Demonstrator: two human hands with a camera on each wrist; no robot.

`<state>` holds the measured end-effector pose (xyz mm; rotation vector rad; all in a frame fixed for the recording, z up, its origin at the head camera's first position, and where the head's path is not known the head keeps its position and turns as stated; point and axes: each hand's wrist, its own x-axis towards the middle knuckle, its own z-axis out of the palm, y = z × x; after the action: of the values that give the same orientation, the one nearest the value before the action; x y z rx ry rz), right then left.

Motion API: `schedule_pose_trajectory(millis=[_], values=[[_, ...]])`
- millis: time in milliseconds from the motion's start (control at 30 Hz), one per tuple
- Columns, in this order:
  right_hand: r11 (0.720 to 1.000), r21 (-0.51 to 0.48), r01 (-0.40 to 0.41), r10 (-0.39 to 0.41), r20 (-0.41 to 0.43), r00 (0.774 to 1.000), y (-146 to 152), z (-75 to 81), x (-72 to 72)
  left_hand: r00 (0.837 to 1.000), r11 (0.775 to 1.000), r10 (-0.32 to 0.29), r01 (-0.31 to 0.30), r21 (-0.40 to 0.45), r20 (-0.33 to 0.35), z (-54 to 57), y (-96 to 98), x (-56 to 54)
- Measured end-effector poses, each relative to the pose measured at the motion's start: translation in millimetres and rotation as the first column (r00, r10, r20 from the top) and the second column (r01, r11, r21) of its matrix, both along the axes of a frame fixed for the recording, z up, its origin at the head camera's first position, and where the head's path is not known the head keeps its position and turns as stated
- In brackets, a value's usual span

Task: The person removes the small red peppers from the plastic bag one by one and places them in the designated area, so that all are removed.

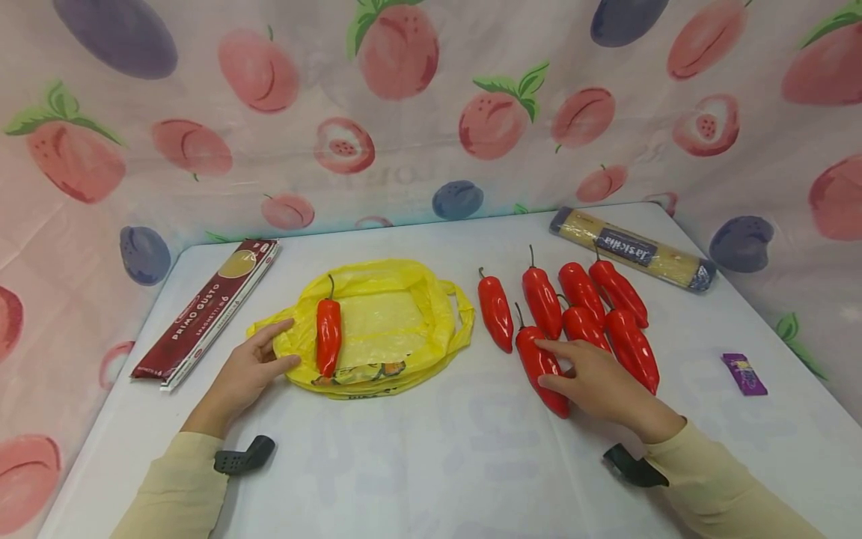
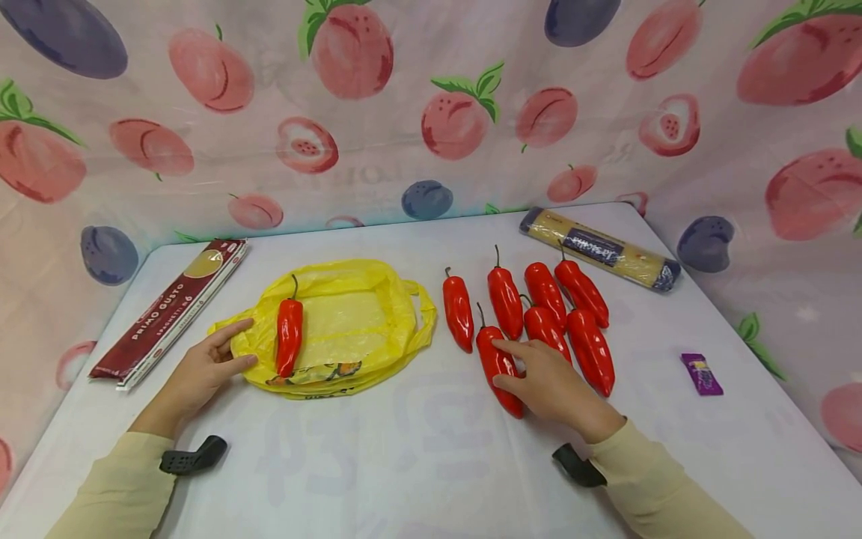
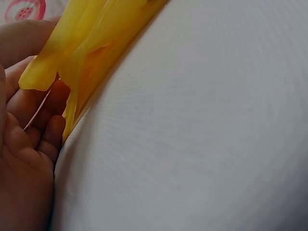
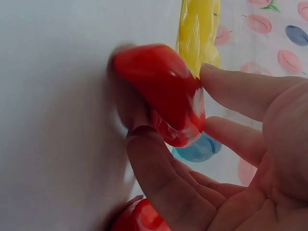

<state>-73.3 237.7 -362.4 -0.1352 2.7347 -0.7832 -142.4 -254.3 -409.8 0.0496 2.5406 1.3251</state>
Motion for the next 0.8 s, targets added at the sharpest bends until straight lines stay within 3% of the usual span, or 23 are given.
schedule_pose_trajectory(millis=[800], values=[[1.0, 0.018, -0.016, 0.017, -0.037, 0.999, 3.3, 2.9, -1.3, 1.0, 1.0, 0.005, -0.005, 0.017, 0.002, -1.0, -0.1, -0.1]])
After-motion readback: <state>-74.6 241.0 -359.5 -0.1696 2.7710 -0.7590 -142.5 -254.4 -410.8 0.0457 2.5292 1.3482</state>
